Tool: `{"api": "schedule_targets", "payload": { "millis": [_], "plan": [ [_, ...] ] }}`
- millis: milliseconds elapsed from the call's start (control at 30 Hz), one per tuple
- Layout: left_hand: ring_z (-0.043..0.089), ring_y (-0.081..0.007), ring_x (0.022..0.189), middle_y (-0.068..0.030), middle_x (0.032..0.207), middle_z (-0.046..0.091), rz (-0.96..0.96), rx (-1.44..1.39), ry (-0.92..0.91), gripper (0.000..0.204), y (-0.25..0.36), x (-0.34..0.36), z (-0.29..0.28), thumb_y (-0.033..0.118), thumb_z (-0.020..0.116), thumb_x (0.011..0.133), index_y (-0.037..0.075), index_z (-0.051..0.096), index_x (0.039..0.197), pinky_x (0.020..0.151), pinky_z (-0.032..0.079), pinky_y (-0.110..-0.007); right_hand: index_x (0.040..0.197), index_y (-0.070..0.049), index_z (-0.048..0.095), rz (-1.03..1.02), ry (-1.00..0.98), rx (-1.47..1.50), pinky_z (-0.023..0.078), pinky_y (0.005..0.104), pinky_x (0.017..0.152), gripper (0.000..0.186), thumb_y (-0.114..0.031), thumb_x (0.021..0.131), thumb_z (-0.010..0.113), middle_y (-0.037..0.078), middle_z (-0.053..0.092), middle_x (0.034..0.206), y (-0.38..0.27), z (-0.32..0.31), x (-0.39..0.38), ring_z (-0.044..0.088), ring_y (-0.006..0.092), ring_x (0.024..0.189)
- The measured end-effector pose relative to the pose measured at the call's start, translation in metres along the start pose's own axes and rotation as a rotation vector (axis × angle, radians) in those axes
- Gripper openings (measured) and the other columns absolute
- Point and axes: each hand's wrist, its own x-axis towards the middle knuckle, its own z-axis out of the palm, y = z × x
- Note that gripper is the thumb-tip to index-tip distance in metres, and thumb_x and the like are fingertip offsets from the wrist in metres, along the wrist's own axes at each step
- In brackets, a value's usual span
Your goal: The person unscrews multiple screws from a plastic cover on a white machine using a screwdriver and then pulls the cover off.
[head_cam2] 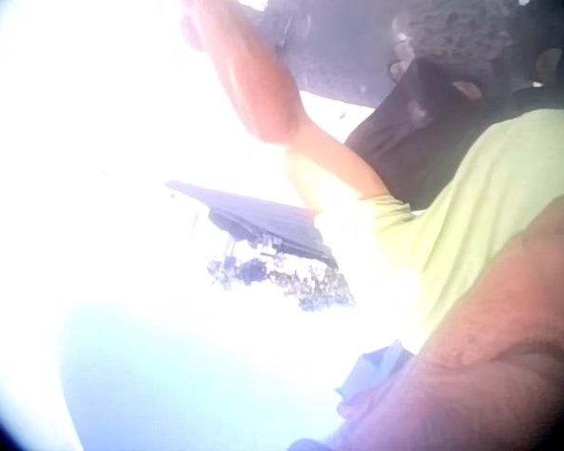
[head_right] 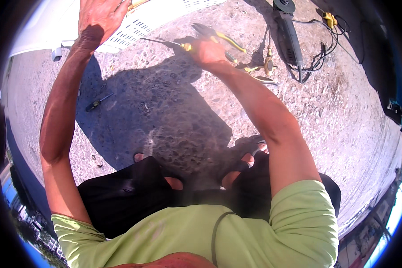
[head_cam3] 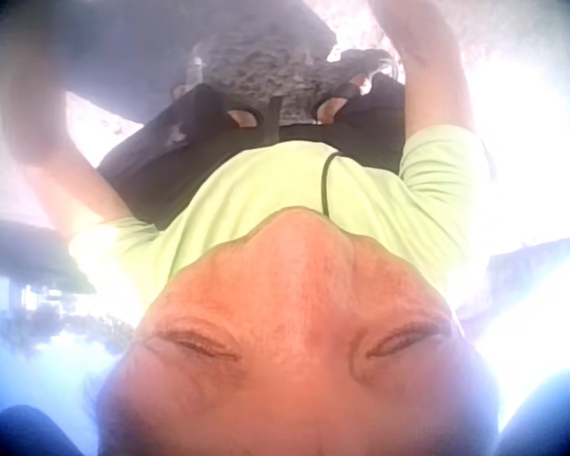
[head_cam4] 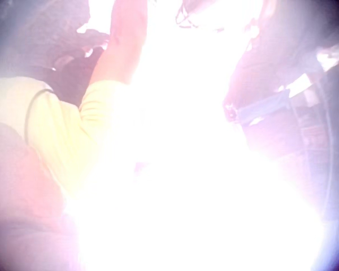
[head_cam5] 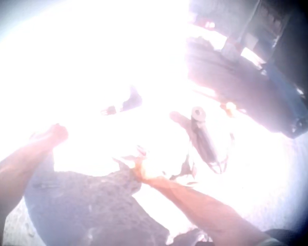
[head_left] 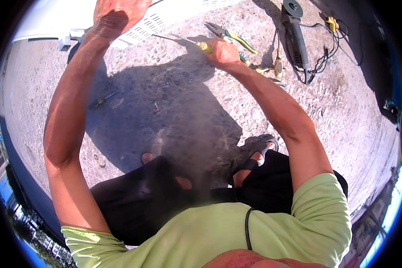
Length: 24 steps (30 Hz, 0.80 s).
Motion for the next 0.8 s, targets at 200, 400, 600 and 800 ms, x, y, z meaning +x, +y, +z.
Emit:
{"api": "schedule_targets", "payload": {
  "millis": [200,400,600,800],
  "plan": [
    [0.045,-0.0262,0.138,-0.0054,0.134,0.061,0.001,-0.010,0.003,0.025,-0.003,-0.007,-0.008,0.013,0.069,0.087,0.012,0.066,0.112,0.115,0.031,-0.046,0.099,-0.008,0.069,-0.069,0.171,0.050,0.052,0.0485,0.082,0.027,-0.032,0.088,0.063,0.019,0.069,0.101,-0.014,-0.010,-0.007,0.067,0.0392,0.094],
    [0.045,-0.0263,0.138,-0.0055,0.134,0.062,-0.005,-0.025,0.005,0.024,-0.002,-0.015,-0.011,0.013,0.068,0.088,0.012,0.066,0.112,0.115,0.031,-0.046,0.096,-0.004,0.069,-0.082,0.227,0.134,0.052,0.0475,0.077,0.027,-0.029,0.085,0.067,0.022,0.069,0.096,-0.006,-0.024,-0.015,0.067,0.0408,0.087],
    [0.045,-0.0264,0.138,-0.0056,0.134,0.062,-0.006,-0.035,0.008,0.023,-0.003,-0.018,-0.012,0.013,0.068,0.088,0.012,0.066,0.111,0.115,0.031,-0.046,0.097,-0.006,0.070,-0.077,0.224,0.113,0.053,0.0474,0.078,0.027,-0.030,0.085,0.068,0.020,0.069,0.095,-0.010,-0.025,-0.017,0.067,0.0404,0.088],
    [0.045,-0.0264,0.138,-0.0056,0.134,0.062,-0.007,-0.030,0.000,0.023,-0.002,-0.016,-0.013,0.013,0.067,0.088,0.012,0.065,0.110,0.115,0.031,-0.046,0.100,-0.009,0.070,-0.082,0.240,0.027,0.053,0.0479,0.081,0.026,-0.031,0.087,0.064,0.017,0.069,0.102,-0.009,-0.018,-0.002,0.067,0.0383,0.093]
  ]
}}
